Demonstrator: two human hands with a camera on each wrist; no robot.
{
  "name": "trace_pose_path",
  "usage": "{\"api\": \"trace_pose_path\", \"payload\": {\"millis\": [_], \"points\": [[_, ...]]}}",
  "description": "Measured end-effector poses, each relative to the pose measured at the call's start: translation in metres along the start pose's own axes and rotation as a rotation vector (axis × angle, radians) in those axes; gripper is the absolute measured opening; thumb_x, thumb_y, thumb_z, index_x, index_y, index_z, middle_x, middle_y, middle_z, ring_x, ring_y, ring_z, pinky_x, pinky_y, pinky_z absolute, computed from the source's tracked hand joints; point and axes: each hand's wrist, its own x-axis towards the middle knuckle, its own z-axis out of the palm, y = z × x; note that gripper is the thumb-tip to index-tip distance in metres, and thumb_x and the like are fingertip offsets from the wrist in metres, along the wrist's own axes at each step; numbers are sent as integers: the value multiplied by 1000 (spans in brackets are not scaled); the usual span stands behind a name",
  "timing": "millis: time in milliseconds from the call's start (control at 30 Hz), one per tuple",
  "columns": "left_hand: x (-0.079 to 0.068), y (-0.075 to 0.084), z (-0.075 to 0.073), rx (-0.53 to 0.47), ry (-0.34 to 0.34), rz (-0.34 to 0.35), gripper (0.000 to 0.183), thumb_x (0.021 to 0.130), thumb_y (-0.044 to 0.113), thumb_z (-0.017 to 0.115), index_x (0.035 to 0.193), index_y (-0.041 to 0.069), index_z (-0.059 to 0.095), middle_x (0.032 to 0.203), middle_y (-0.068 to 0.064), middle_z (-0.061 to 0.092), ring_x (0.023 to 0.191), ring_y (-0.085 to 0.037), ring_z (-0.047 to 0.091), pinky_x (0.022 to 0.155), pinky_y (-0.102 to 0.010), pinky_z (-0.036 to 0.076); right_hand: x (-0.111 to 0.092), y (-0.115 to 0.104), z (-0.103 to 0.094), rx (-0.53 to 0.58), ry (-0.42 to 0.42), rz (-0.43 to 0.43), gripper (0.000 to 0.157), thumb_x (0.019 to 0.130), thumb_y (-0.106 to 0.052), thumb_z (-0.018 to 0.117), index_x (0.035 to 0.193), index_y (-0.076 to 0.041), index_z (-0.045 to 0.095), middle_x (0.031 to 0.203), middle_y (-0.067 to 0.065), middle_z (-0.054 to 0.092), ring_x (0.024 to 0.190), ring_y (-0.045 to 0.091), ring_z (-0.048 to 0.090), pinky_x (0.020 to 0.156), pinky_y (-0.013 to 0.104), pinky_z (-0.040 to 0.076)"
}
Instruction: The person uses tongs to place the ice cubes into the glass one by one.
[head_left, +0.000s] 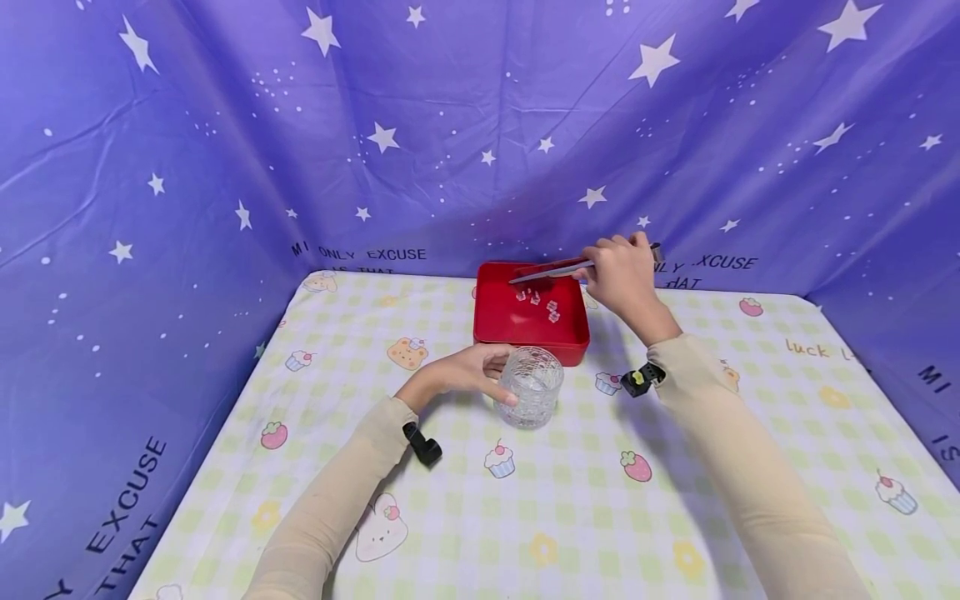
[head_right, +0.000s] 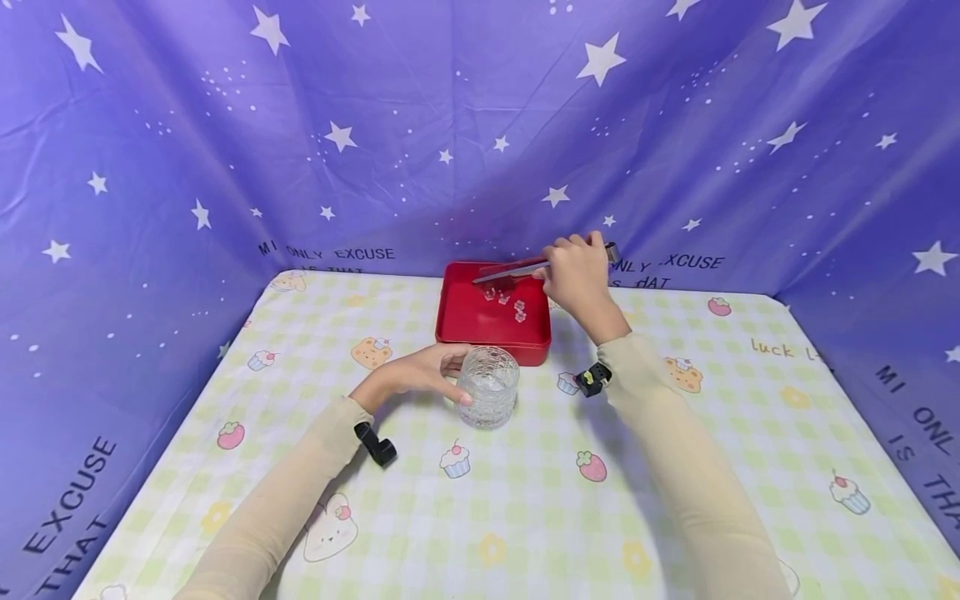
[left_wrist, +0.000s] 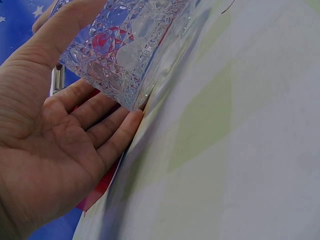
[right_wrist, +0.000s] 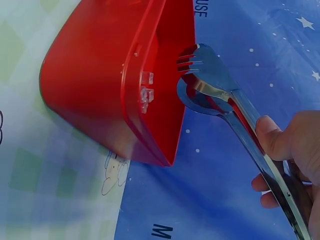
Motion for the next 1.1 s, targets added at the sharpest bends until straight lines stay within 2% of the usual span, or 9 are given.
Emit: {"api": "trace_pose_path", "payload": {"millis": [300,500,733,1100], "points": [[0,0,1,-16,-5,13,67,83,4,82,144,7,54,137,-10,65,132,-21,59,113,-31,48,7,-5,6,-33,-46,-14,21,87,-23,76,91,-3,76,82,15,70,82,37,61,86,53,39],[0,0,1,-6,2,9,67,82,3,82,143,8,54,137,-9,64,133,-21,58,113,-31,48,10,-7,10,-61,-44,-21,21,87,-24,75,82,-3,73,77,14,68,77,37,61,82,52,40],[1,-1,1,1,5,5,69,82,4,83,144,8,54,138,-8,64,133,-20,57,113,-29,48,12,-7,16,-94,-89,-6,21,88,-23,76,83,-3,73,79,13,69,79,35,61,81,51,40],[0,-1,1,-6,-2,6,66,83,4,82,143,7,54,137,-10,64,132,-21,58,113,-30,48,12,-9,26,-94,-55,-33,20,87,-20,77,78,-3,72,75,14,68,76,36,61,80,50,41]]}}
